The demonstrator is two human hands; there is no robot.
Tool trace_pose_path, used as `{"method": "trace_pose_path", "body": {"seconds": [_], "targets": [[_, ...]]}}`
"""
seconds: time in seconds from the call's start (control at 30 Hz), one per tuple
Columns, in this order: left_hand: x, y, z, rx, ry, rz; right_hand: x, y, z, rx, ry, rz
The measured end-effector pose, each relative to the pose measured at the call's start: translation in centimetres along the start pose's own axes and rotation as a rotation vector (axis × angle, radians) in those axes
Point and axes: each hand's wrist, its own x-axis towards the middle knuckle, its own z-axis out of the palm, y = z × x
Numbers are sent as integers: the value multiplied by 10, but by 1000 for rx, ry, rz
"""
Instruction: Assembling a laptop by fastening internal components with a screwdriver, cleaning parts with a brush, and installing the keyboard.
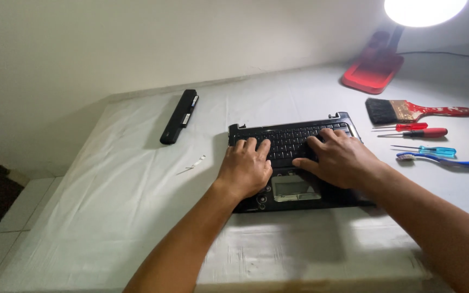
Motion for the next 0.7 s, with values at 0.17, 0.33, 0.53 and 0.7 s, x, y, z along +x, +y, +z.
{"method": "trace_pose_path", "body": {"seconds": [0.17, 0.33, 0.53, 0.7], "targets": [[0, 0, -20, -81, -110, -122, 23, 41, 11, 148, 70, 91], [3, -7, -19, -64, -194, -165, 25, 56, -6, 117, 57, 19], [4, -13, -22, -117, -188, -211, 14, 54, -8, 131, -42, -15], [5, -21, -32, -136, -221, -187, 6, 68, 6, 339, -29, 56]]}}
